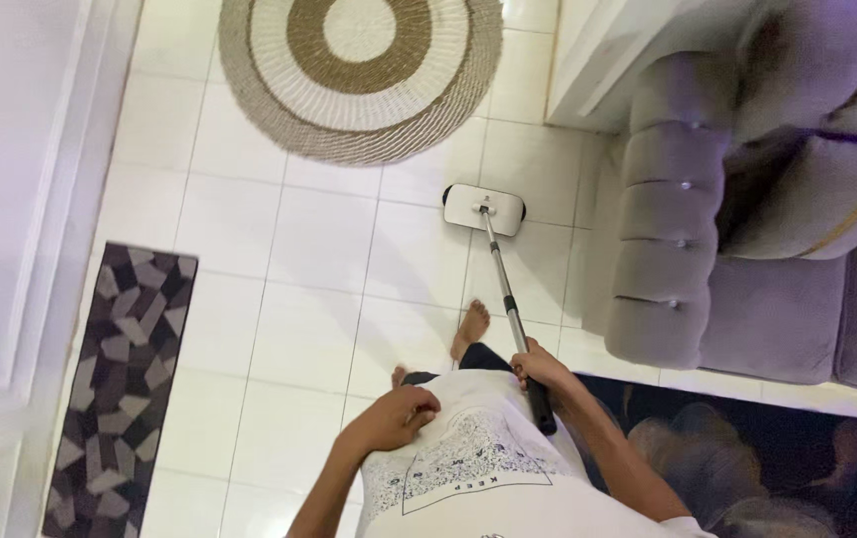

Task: The person mops the tiled floor by moving a mop back and forth across the surface while walking forward and turning.

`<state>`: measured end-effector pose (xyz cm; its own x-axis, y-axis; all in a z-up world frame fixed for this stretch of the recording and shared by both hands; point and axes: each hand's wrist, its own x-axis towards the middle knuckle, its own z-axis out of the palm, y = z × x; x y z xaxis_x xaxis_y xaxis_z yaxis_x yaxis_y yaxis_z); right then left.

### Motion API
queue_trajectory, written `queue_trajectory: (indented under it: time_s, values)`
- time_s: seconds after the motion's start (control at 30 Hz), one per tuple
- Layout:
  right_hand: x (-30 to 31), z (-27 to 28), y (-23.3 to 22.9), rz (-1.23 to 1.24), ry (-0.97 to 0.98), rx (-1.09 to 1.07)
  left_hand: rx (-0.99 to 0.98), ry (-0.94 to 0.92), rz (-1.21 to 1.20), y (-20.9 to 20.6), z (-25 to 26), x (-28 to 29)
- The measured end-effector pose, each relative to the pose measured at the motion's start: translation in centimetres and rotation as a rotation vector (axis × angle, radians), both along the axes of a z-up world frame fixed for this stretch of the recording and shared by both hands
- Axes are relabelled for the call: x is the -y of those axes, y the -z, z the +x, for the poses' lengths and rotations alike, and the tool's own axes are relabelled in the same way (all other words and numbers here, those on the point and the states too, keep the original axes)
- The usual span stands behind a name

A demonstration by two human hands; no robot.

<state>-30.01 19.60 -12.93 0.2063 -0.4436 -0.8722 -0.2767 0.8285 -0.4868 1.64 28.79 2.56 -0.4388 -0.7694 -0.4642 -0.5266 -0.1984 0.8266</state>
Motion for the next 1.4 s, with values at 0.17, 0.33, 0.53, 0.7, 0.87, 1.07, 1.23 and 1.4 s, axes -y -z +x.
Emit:
queue_trajectory:
  time_s: [0.17,0.33,0.53,0.7,0.87,1.07,1.23,1.4]
  values:
    - [-3.8,5.0,-3.7,-0.018,-0.188,-0.015,-0.092,-0.027,-0.062,2.0,3.6,-8.7]
    - [-7.3,10.4,-7.2,0.039,-0.462,-0.071,-0.414,-0.077,0.009,-1.1,7.7,-15.1]
    - [-7.5,16.2,-4.1,0.019,-0.658,0.021,0.023,-0.463,-0.139,0.0,4.9,-17.2]
    - [-7.0,22.5,-3.6,0.013,-0.687,0.131,-0.082,-0.401,-0.059,0.6,6.8,-20.5]
    - [-6.2,27.8,-5.2,0.05,-0.698,0.1,-0.318,-0.304,0.049,-0.4,11.8,-22.9]
    - [-4.7,31.4,-4.1,0.054,-0.727,0.114,-0.204,-0.604,-0.142,1.2,13.5,-17.8]
    - [-1.9,35.3,-4.0,0.01,-0.722,0.072,0.138,-0.478,0.118,-1.8,17.3,-12.7]
    - [1.4,39.1,-1.9,0.083,-0.608,0.144,0.346,-0.407,0.304,-4.0,21.2,-9.1]
